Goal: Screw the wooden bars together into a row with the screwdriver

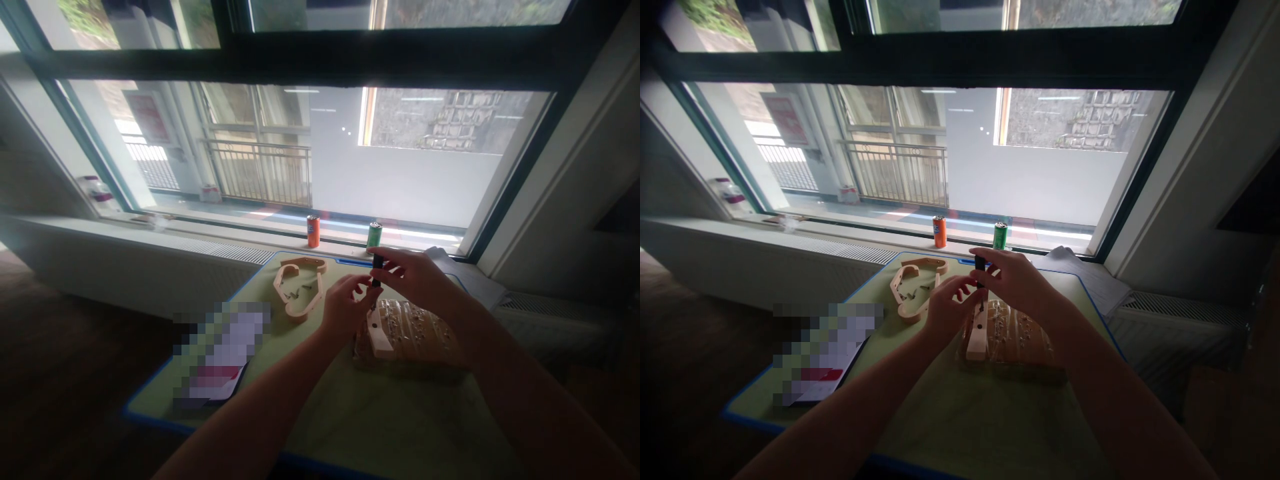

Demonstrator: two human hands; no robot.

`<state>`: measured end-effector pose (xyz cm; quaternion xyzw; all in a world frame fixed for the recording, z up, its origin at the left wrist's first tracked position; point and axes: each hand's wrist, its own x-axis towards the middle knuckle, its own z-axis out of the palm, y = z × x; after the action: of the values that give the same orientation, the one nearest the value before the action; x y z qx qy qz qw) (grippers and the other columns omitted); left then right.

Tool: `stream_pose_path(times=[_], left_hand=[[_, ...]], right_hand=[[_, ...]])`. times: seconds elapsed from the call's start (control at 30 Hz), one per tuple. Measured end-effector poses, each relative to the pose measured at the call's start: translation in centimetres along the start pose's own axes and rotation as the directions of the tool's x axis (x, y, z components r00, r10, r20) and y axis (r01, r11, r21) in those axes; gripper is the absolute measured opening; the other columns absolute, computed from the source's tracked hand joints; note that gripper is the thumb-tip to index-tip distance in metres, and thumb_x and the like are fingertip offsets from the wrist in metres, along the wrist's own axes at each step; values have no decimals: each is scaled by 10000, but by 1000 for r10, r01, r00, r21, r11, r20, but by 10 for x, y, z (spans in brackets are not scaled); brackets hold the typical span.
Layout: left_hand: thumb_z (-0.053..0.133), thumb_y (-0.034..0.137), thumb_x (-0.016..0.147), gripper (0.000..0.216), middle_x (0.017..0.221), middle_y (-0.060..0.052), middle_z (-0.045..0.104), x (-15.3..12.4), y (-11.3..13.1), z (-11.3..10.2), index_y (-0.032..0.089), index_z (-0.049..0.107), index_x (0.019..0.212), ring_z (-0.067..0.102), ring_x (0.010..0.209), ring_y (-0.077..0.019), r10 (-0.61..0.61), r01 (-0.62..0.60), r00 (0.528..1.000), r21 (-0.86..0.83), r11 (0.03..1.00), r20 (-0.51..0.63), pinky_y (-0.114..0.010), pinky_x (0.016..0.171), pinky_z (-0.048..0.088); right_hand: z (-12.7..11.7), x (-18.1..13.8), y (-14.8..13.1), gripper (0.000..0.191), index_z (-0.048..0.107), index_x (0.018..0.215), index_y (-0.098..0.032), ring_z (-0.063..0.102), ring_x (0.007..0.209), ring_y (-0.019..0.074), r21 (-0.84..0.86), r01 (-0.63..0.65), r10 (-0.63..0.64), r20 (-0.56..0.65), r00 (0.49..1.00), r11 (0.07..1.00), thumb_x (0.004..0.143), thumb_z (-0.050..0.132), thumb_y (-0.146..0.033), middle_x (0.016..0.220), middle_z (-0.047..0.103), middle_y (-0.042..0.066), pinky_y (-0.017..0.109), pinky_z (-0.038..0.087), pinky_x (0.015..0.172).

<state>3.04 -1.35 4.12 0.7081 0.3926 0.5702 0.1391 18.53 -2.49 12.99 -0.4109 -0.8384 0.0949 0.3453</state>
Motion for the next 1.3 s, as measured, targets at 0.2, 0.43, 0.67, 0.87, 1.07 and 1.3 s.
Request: stream_pose_path(times=[0.2, 0.43, 0.67, 0.87, 1.07, 1.3], left_hand=[[633, 399, 698, 309, 811, -26, 608, 3, 0, 4, 176, 629, 912, 505, 627, -91, 0, -1, 999, -24, 1000, -33, -217, 538, 420], [569, 330, 763, 210, 788, -33, 597, 3, 4, 1, 167, 637, 876, 511, 636, -93, 35, -33, 999, -62, 998, 30, -214, 547, 428], [615, 350, 722, 249, 774, -30, 595, 3, 5, 3, 170, 630, 893, 520, 626, -95, 30, -23, 998, -115, 993, 52, -220, 559, 450], [566, 335, 768, 237, 771, -40, 594, 4, 4, 3, 155, 650, 897, 522, 635, -98, 1, 11, 996, -144, 990, 85, -218, 556, 444], [553, 340, 775, 283, 796, -47, 617, 4, 1, 5, 158, 642, 972, 533, 633, -97, -33, 51, 995, -193, 980, 97, -216, 556, 447], [562, 363, 763, 286, 778, -40, 645, 5, 1, 5, 159, 653, 941, 551, 622, -107, -110, 132, 986, -191, 973, 124, -222, 566, 455]], right_hand=[[-4, -1, -3, 333, 587, 1137, -209, 623, 804, 161, -71, 47, -52, -78, 996, 996, 845, 439, -269, 1058, 631, 62, 272, 498, 688], [-10, -2, -8, 308, 598, 1101, -247, 608, 712, 135, -134, 95, -104, -60, 993, 986, 807, 507, -265, 951, 654, 28, 263, 493, 653], [-12, -1, -10, 225, 642, 863, -199, 569, 607, 125, -230, 75, -94, -75, 993, 970, 775, 557, -388, 736, 643, 18, 246, 442, 556], [-9, -1, -9, 282, 619, 1022, -203, 594, 701, 144, -169, 62, -80, -101, 992, 984, 795, 534, -347, 895, 653, 41, 264, 475, 620], [-5, 0, -5, 277, 608, 1066, -226, 603, 793, 155, -96, 76, -85, -95, 992, 992, 823, 486, -273, 997, 638, 42, 281, 494, 700], [0, 4, 2, 275, 614, 1037, -206, 597, 786, 169, -143, 59, -79, -140, 987, 988, 840, 468, -329, 937, 643, 56, 294, 482, 689]])
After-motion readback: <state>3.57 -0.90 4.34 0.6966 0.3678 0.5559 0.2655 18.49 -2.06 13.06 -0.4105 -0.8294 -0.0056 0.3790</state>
